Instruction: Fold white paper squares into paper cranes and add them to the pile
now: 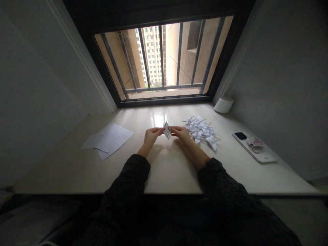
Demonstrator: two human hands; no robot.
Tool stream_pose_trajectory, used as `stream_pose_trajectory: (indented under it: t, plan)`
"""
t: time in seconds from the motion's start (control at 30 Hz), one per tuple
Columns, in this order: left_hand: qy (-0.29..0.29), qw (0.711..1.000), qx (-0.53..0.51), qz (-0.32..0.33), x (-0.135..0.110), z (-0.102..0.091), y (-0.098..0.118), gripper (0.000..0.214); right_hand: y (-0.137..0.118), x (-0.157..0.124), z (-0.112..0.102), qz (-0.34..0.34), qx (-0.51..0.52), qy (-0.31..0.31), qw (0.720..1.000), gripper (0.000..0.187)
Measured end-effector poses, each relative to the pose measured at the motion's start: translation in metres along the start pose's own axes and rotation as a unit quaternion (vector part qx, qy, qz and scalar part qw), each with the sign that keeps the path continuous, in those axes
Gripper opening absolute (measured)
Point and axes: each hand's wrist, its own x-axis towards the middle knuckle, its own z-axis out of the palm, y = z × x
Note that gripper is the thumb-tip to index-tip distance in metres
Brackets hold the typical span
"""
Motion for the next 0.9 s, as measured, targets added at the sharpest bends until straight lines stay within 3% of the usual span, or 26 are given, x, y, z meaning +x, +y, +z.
stream_pose_trajectory:
  t: [0.2,0.47,0.7,0.9]
  plan:
    - [0.022,0.998,0.008,0.058,-0.002,0.007,-0.002,0.041,0.001,-0.004,0.007,-0.024,0.003,0.046,0.999,0.04]
    - [0.033,0.996,0.034,0.072,-0.005,0.008,-0.003,0.063,-0.009,-0.012,0.015,-0.071,-0.003,0.079,0.994,0.037]
    - [0.004,1.0,0.017,0.011,-0.003,0.007,-0.006,0.049,-0.007,-0.011,0.013,-0.096,-0.015,0.06,0.993,0.034]
    - [0.043,0.998,0.04,-0.025,-0.006,0.005,-0.001,0.047,-0.003,-0.011,0.01,-0.142,-0.147,0.061,0.977,0.027]
